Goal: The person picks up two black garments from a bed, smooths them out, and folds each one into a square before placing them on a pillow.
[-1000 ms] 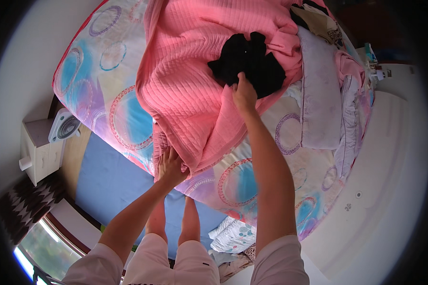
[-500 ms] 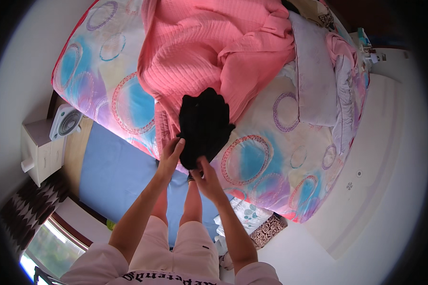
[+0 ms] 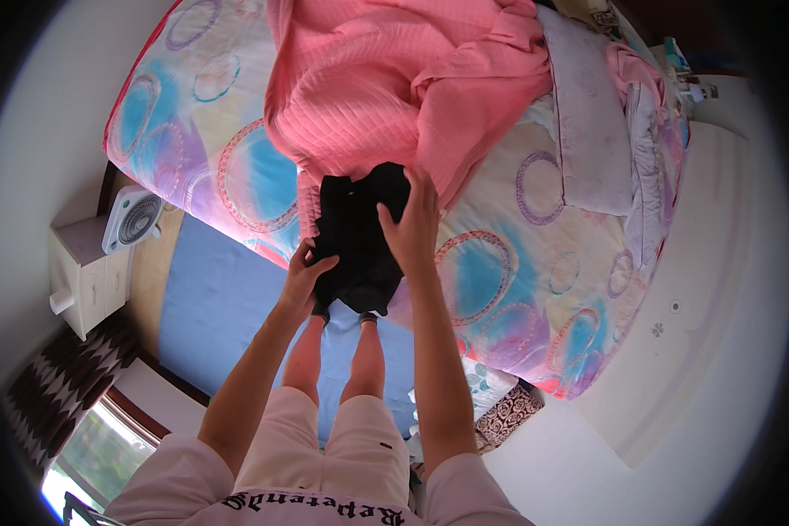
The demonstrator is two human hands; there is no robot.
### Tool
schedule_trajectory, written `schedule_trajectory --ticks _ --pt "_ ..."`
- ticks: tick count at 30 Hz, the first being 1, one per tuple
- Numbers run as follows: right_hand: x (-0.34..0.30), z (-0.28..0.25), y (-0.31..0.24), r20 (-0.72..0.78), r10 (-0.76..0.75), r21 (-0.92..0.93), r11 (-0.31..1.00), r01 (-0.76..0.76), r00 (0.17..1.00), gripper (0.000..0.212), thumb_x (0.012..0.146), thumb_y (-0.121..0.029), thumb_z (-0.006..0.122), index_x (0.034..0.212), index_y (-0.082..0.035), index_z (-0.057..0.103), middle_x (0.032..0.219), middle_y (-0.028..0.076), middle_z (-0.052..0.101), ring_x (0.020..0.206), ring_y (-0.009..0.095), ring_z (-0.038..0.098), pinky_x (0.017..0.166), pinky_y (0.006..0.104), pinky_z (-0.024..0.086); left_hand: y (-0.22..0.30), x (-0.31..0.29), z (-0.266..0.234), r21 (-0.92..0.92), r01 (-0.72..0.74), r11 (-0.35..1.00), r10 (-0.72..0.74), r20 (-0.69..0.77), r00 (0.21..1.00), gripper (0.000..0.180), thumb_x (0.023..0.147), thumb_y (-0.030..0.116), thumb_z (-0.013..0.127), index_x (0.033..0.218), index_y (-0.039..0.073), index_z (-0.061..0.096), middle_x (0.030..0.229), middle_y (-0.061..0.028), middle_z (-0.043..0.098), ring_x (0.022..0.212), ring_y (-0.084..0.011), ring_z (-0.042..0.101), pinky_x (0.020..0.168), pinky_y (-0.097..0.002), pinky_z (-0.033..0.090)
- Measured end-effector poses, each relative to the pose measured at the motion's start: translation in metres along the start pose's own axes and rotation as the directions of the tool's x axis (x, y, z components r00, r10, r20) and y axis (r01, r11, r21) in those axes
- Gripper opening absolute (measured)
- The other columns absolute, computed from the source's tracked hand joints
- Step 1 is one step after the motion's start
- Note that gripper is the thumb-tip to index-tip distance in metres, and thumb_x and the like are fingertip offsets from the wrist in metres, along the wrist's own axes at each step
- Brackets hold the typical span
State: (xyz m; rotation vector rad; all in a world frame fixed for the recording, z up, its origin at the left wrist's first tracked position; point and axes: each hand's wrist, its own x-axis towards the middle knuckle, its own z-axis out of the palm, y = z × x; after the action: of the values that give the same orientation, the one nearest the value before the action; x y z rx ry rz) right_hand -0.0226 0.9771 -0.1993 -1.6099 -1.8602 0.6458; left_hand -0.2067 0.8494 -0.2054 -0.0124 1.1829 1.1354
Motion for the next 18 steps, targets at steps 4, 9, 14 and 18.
schedule_trajectory --ticks 4,9,14,18 --pt "0.035 0.021 0.025 0.337 0.072 -0.213 0.977 0.001 0.939 0.066 0.084 -0.023 0.082 0.140 -0.005 0.050 0.127 0.020 0.063 0.120 0.040 0.060 0.100 0.0520 0.047 0.010 0.015 -0.003 -0.034 0.001 0.999 -0.006 -0.160 0.987 0.024 0.093 0.012 0.078 0.100 0.012 0.054 0.094 -0.0014 0.067 0.092 -0.0104 0.066 0.083 -0.0268 0.054" --pt "0.039 -0.020 0.033 0.277 0.104 0.078 0.988 -0.130 0.955 0.038 0.090 -0.027 0.077 0.109 0.004 0.067 0.099 0.023 0.072 0.100 0.042 0.069 0.086 0.0429 0.054 0.047 0.040 -0.026 -0.176 0.129 0.976 -0.138 -0.038 0.990 0.035 0.093 0.017 0.077 0.123 0.005 0.065 0.108 -0.0082 0.073 0.097 -0.0214 0.072 0.089 -0.0358 0.059" --pt "0.014 -0.098 0.018 0.222 0.131 0.207 0.962 -0.178 0.966 0.029 0.097 -0.022 0.071 0.110 0.002 0.059 0.087 0.016 0.064 0.080 0.027 0.061 0.077 0.0360 0.049 0.109 0.016 -0.013 0.053 0.172 0.984 -0.177 0.102 0.979 0.037 0.090 0.018 0.078 0.122 0.003 0.067 0.113 -0.0058 0.073 0.102 -0.0193 0.070 0.093 -0.0340 0.056" --pt "-0.011 -0.155 0.004 0.185 0.247 0.193 0.940 -0.282 0.951 0.023 0.101 -0.019 0.067 0.099 -0.001 0.052 0.075 0.004 0.047 0.071 0.013 0.041 0.067 0.0284 0.040 0.140 0.001 0.003 0.417 -0.113 0.902 0.022 0.217 0.976 0.046 0.091 0.019 0.076 0.131 0.001 0.062 0.118 -0.0065 0.070 0.107 -0.0184 0.067 0.096 -0.0322 0.053"
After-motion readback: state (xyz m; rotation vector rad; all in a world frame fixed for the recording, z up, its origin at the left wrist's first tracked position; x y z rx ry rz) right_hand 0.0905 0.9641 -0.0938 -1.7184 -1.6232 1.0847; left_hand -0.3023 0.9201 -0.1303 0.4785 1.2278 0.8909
